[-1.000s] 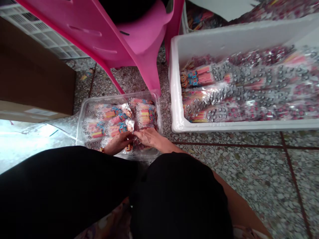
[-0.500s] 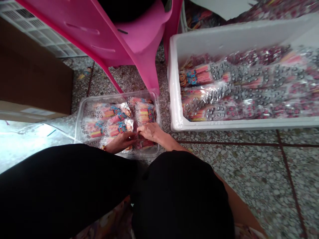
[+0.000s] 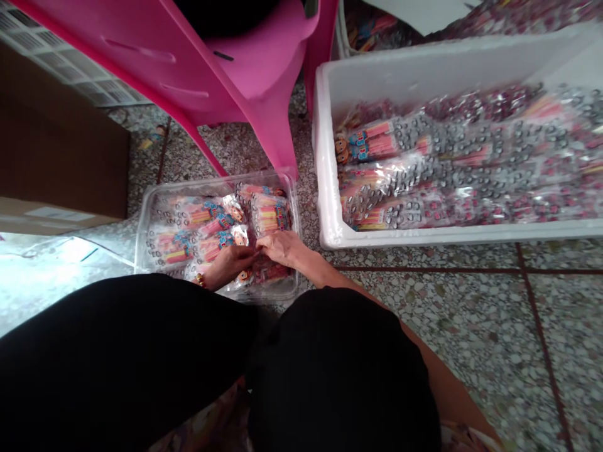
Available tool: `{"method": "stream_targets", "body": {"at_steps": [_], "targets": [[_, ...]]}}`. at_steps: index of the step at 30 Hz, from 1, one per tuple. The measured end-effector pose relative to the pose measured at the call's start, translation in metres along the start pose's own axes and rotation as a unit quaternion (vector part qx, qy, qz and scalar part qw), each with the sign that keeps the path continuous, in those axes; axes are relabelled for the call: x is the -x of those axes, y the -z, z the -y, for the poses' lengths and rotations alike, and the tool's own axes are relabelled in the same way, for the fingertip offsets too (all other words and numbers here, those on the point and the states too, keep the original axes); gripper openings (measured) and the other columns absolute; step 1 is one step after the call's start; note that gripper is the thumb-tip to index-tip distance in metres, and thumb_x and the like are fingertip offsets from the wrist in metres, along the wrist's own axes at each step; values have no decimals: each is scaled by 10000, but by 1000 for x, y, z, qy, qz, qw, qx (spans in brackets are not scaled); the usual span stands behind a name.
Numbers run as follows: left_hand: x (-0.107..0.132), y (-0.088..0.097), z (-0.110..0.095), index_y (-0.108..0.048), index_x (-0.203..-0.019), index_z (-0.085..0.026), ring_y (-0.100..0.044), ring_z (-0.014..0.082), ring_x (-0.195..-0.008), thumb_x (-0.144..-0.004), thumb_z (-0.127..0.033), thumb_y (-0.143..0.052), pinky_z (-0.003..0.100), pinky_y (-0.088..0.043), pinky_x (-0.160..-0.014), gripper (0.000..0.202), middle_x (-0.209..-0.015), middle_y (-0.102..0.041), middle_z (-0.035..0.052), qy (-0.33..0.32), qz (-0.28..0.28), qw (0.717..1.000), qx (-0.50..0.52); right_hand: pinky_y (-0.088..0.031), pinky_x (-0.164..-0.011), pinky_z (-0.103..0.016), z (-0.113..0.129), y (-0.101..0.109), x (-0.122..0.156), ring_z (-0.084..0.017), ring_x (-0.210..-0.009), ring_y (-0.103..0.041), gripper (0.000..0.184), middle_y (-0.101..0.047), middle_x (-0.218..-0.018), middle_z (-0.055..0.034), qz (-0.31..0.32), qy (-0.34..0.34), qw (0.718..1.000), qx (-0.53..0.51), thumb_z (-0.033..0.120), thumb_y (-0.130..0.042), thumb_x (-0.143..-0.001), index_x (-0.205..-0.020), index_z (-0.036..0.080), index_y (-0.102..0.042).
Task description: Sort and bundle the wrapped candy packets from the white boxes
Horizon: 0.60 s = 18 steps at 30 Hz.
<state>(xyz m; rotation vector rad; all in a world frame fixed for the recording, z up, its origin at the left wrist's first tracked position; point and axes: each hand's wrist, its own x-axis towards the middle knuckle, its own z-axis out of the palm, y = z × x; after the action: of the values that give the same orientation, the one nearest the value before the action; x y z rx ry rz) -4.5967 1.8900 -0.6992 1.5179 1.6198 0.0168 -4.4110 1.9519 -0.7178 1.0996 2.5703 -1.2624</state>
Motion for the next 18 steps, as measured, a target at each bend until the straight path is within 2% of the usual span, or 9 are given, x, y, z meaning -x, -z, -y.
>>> {"method": "stream_targets", "body": {"at_steps": [3,5,11,14,18], "targets": [[0,5,-3,-704,-798,-167,-604,137,-600,-842,-359,-525,218,-417,-590,266,-635,-667,8,3,28,998,54,-405,-761,-265,0,4,-1,-185,-1012,-652,282,-735,-1079,5,-8,2,1000,-16,300,-479,-950,-1109,301,-712],[-1,8,-6,-692,-788,-171,-609,143,-589,-869,-368,-482,225,-418,-589,299,-615,-658,11,4,26,998,51,-401,-755,-265,0,7,-4,-185,-1002,-652,266,-734,-1065,-1,-9,3,1000,-14,296,-478,-950,-1080,281,-710],[-9,5,-15,-671,-728,-177,-564,161,-612,-823,-283,-540,257,-325,-573,194,-656,-642,35,12,-60,992,-112,-390,-733,-272,1,5,-7,-203,-977,-656,245,-727,-1061,-24,-22,-2,1000,0,301,-465,-962,-1109,250,-654],[-9,3,-16,-666,-721,-175,-548,160,-614,-820,-269,-535,261,-314,-578,189,-639,-622,30,20,-63,992,-111,-394,-743,-275,5,5,3,-206,-964,-658,283,-727,-1040,-37,-47,-12,999,-1,266,-475,-950,-1206,224,-586],[-6,5,-16,-624,-686,-169,-543,144,-587,-847,-228,-461,250,-333,-582,236,-616,-610,27,14,-32,997,-74,-402,-711,-277,11,1,18,-209,-931,-655,219,-710,-1089,-50,43,27,997,62,282,-485,-948,-1087,220,-643]]}}
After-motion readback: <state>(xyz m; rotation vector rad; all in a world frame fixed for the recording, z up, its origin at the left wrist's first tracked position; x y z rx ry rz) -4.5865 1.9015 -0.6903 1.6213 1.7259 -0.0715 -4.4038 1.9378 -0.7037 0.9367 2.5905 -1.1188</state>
